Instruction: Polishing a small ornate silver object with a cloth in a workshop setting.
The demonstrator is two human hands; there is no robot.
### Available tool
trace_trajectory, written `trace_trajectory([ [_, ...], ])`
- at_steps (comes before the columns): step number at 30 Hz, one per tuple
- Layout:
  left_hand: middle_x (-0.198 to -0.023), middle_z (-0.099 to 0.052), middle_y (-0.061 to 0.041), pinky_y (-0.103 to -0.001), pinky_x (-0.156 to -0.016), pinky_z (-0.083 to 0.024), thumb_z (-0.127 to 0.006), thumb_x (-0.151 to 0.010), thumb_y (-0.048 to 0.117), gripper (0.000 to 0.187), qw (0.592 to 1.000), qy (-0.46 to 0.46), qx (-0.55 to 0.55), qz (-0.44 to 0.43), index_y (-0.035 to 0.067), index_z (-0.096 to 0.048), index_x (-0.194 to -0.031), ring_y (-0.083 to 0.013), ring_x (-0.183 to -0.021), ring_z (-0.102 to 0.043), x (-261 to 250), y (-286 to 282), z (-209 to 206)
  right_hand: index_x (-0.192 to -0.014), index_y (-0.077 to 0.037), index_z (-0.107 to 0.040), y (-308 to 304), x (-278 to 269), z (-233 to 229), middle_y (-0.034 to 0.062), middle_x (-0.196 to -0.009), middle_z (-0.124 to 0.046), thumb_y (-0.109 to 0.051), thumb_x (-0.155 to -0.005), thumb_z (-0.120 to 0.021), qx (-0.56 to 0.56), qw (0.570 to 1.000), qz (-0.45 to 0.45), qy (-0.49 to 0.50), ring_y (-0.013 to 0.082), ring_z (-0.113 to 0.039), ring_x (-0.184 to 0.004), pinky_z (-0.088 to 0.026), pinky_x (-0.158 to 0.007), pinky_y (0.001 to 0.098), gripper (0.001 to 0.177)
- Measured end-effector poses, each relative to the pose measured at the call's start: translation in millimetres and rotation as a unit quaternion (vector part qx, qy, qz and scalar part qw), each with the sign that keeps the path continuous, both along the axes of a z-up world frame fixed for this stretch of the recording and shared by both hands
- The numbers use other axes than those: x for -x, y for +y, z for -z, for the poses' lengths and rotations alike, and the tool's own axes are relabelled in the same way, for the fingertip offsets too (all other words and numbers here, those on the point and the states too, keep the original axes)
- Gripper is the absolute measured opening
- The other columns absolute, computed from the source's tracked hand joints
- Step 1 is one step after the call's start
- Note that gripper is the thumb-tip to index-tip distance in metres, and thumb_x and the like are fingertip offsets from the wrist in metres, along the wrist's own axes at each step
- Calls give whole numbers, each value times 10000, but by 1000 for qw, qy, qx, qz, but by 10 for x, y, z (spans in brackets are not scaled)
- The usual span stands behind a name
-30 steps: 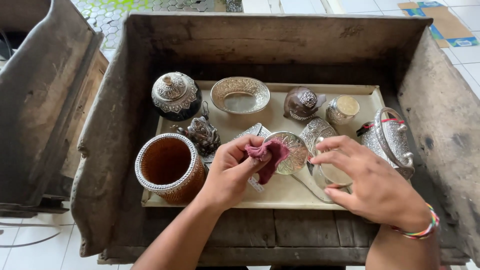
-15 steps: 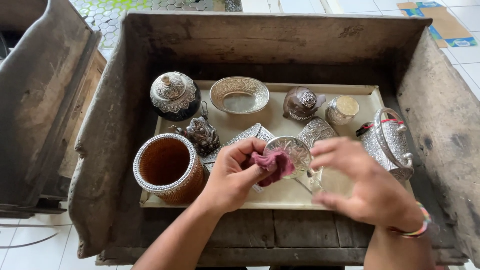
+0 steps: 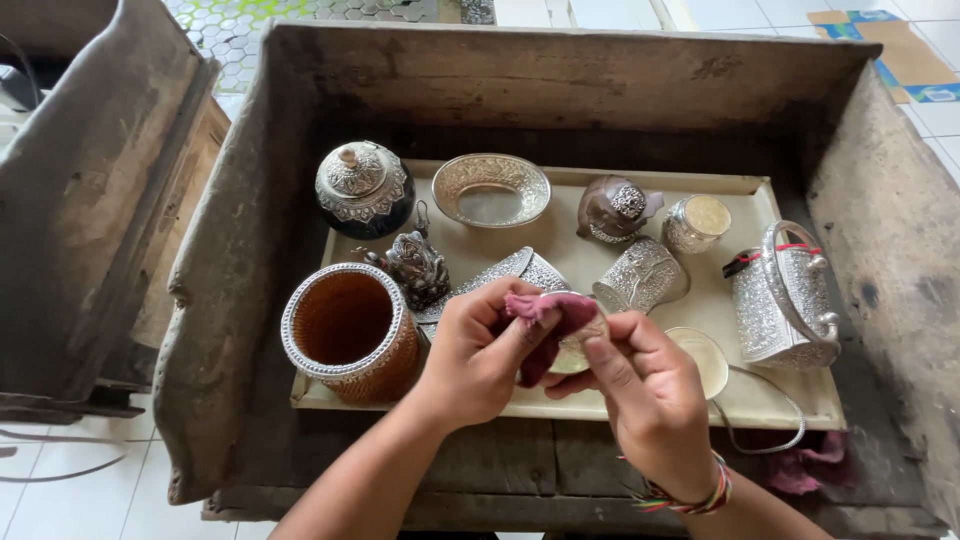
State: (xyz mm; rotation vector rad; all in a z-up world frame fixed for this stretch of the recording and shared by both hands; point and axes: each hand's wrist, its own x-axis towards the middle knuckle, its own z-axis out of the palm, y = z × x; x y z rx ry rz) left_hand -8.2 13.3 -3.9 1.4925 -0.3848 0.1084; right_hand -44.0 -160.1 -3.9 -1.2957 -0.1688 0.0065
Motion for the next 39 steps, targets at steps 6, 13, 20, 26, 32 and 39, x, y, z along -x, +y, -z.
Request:
trace_trajectory([
  [6, -833, -715, -74, -251, -500, -573, -629, -959, 52, 106, 996, 31, 13, 83, 5, -699, -1023, -132, -643, -700, -17, 79, -26, -1121, 93, -553, 13, -78, 200, 324, -1210, -672, -159, -1062, -516, -140, 990, -11, -23, 364, -712, -834, -663, -659, 407, 262],
  [13, -516, -571, -18, -243, -347, -415, -741, -922, 128, 431, 991, 121, 46, -26, 142, -431, -623, -72, -440, -552, -18, -64, 113, -1262, 31, -624, 69, -87, 284, 161, -936, -680, -194, -1018, -578, -24, 998, -52, -19, 264, -715, -746, -635, -607, 352, 335],
  [20, -815, -767, -76, -244, -564, -599, -641, -954, 85, 122, 996, 51, -36, 60, 14, -735, -987, -137, -685, -738, 41, 137, 45, -1038, 48, -609, 47, -121, 363, 238, -1121, -711, -155, -1037, -561, -93, 996, -2, -13, 239, -669, -854, -590, -691, 340, 208],
  [26, -568, -628, -45, -253, -326, -482, -728, -934, 194, 347, 998, 61, 27, 10, 96, -520, -675, -122, -464, -656, 133, 66, 25, -1239, 54, -598, 69, -17, 241, 180, -1063, -700, -228, -1029, -570, 16, 996, -71, -59, 226, -668, -780, -604, -698, 333, 353],
  [32, -720, -676, -99, -280, -511, -594, -667, -966, 132, 149, 992, 86, 51, 76, 22, -628, -875, -193, -632, -740, 111, 79, 42, -1083, 37, -568, 9, -102, 410, 154, -953, -618, -185, -1044, -563, -100, 994, -38, -22, 223, -595, -793, -553, -676, 349, 225],
  [39, -569, -503, 74, -243, -473, -317, -733, -939, 219, 371, 998, 47, -36, -28, 160, -500, -656, -37, -534, -401, 91, -9, 162, -1120, 31, -621, -68, -36, 580, 41, -837, -537, -178, -1050, -573, -71, 997, -37, 10, 103, -443, -763, -388, -704, 216, 226],
])
